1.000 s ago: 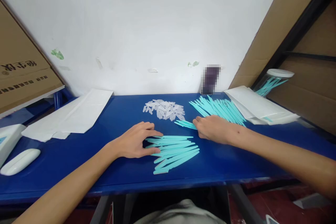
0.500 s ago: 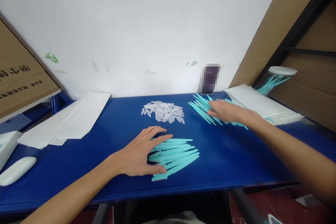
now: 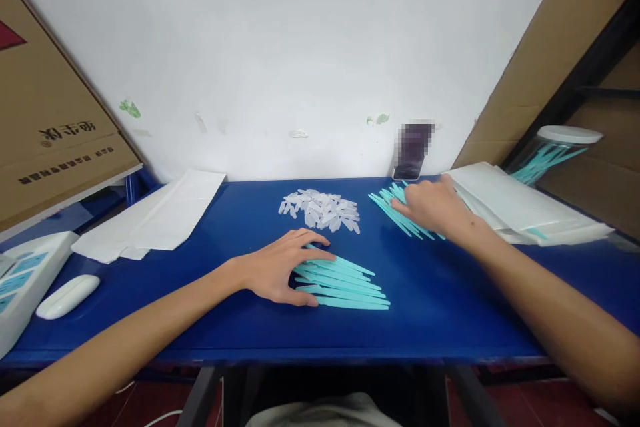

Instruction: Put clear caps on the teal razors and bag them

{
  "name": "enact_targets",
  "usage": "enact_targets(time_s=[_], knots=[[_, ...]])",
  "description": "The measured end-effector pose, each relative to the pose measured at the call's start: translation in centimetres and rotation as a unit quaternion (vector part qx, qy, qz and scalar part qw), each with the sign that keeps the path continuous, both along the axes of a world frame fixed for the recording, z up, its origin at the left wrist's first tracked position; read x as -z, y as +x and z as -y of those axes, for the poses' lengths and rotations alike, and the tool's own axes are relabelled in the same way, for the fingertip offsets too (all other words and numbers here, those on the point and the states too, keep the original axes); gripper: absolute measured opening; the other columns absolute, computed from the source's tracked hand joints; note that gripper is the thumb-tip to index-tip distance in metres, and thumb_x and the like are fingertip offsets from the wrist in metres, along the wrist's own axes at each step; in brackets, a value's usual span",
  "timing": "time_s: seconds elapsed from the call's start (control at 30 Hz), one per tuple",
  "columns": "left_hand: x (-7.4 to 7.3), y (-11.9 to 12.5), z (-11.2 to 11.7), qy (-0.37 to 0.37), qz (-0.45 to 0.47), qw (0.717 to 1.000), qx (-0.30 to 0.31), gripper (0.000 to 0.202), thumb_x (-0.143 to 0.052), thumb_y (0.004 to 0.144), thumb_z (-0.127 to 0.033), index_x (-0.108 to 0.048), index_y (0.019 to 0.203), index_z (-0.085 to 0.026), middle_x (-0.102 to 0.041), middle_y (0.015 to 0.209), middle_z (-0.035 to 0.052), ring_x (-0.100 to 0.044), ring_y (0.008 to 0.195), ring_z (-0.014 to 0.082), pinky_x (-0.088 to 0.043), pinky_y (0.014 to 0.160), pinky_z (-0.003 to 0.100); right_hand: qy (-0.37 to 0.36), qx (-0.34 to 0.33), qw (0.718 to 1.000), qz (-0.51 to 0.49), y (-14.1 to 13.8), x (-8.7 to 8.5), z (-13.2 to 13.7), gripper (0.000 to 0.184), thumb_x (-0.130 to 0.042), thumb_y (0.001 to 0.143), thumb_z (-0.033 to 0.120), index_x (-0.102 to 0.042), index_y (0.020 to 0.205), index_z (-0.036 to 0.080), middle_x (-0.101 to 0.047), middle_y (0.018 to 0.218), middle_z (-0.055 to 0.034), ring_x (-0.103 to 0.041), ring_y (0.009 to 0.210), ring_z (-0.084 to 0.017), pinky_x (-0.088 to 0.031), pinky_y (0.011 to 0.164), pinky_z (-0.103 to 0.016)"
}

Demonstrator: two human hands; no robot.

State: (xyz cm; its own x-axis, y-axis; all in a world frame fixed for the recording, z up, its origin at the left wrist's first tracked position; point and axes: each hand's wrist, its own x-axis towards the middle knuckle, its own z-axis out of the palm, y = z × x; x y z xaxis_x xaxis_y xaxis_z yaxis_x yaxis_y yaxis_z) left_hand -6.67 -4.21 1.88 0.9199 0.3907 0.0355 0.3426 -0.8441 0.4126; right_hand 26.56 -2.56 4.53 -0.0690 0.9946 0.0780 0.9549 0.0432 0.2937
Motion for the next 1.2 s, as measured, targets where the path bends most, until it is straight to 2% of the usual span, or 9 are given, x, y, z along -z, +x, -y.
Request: enact_targets(time_s=[0.1,0.17,0.23,0.3,0.47,0.67,0.8,1.0,1.2], knots=[[0.5,0.3,-1.6,-0.049,0.066,0.997,0.005,0.053,-0.058,0.096,-0.052,-0.053,0.142,-0.027,-0.055,0.14,0.0117,-0.053,0.125,0.0292,-0.043,0.106,0.044,-0.001,-0.162,0.982,-0.096,-2.9,0.8,2.2,0.05,-0.031,0.103,0.045,-0.066,0.086,0.014,-0.065,0.066,-0.0099,-0.061,0.064,-0.022,-0.041,0.073,-0.037],[1.0,0.5,-2.7,-0.06,0.137,0.989,-0.014,0.042,-0.049,0.101,-0.048,-0.06,0.133,-0.023,-0.063,0.127,0.0109,-0.06,0.113,0.0247,-0.047,0.098,0.038,-0.053,-0.3,0.935,-0.181,-4.9,1.7,3.8,0.041,-0.036,0.103,0.046,-0.064,0.099,0.016,-0.067,0.078,-0.0073,-0.058,0.066,-0.019,-0.04,0.067,-0.032],[1.6,0.4,-3.4,-0.035,0.198,0.979,-0.047,0.036,-0.045,0.103,-0.045,-0.066,0.118,-0.019,-0.068,0.113,0.0099,-0.063,0.103,0.022,-0.049,0.091,0.034,-0.06,-0.411,0.886,-0.208,-6.5,2.6,5.2,0.039,-0.042,0.101,0.048,-0.061,0.112,0.017,-0.066,0.098,-0.01,-0.059,0.08,-0.021,-0.044,0.074,-0.034],[2.0,0.1,-3.5,0.018,0.215,0.974,-0.072,0.034,-0.045,0.104,-0.041,-0.068,0.108,-0.017,-0.07,0.103,0.0087,-0.064,0.095,0.0203,-0.048,0.086,0.032,-0.059,-0.465,0.858,-0.209,-7.5,3.4,6.1,0.04,-0.045,0.1,0.048,-0.057,0.122,0.016,-0.061,0.114,-0.0137,-0.057,0.092,-0.024,-0.045,0.084,-0.04],[1.9,-0.9,-2.9,0.13,0.156,0.976,-0.074,0.032,-0.046,0.102,-0.035,-0.07,0.102,-0.015,-0.066,0.095,0.0089,-0.061,0.09,0.0203,-0.047,0.083,0.033,-0.1,-0.446,0.856,-0.242,-7.7,3.8,6.7,0.039,-0.046,0.101,0.046,-0.052,0.127,0.017,-0.05,0.135,-0.018,-0.053,0.113,-0.029,-0.044,0.095,-0.048],[1.6,-1.1,-3.1,0.14,0.13,0.977,-0.092,0.035,-0.045,0.103,-0.04,-0.069,0.109,-0.016,-0.065,0.103,0.0099,-0.06,0.096,0.0216,-0.047,0.086,0.033,-0.146,-0.396,0.86,-0.286,-7.6,3.5,6.7,0.052,-0.043,0.099,0.059,-0.047,0.135,0.022,-0.044,0.147,-0.0177,-0.046,0.131,-0.035,-0.039,0.104,-0.056],[1.5,-1.2,-3.4,0.147,0.095,0.981,-0.084,0.038,-0.045,0.102,-0.043,-0.069,0.115,-0.016,-0.063,0.11,0.0111,-0.059,0.102,0.0232,-0.047,0.091,0.035,-0.15,-0.381,0.862,-0.299,-7.6,3.5,6.7,0.056,-0.042,0.099,0.062,-0.043,0.14,0.023,-0.043,0.148,-0.0168,-0.046,0.131,-0.034,-0.036,0.107,-0.058],[0.8,-1.6,-3.9,0.21,0.047,0.973,-0.085,0.041,-0.043,0.102,-0.047,-0.069,0.116,-0.017,-0.063,0.114,0.0115,-0.06,0.103,0.0251,-0.046,0.091,0.039,-0.142,-0.375,0.854,-0.332,-7.4,3.6,6.5,0.042,-0.036,0.104,0.049,-0.045,0.137,0.026,-0.045,0.145,-0.0148,-0.049,0.125,-0.03,-0.039,0.105,-0.055],[0.5,-1.9,-4.4,0.242,0.016,0.967,-0.077,0.043,-0.045,0.1,-0.049,-0.067,0.119,-0.017,-0.063,0.116,0.0123,-0.061,0.102,0.0266,-0.045,0.091,0.042,-0.187,-0.349,0.848,-0.353,-7.3,3.6,6.3,0.042,-0.041,0.102,0.05,-0.044,0.138,0.028,-0.042,0.148,-0.0122,-0.046,0.129,-0.03,-0.031,0.112,-0.059]])
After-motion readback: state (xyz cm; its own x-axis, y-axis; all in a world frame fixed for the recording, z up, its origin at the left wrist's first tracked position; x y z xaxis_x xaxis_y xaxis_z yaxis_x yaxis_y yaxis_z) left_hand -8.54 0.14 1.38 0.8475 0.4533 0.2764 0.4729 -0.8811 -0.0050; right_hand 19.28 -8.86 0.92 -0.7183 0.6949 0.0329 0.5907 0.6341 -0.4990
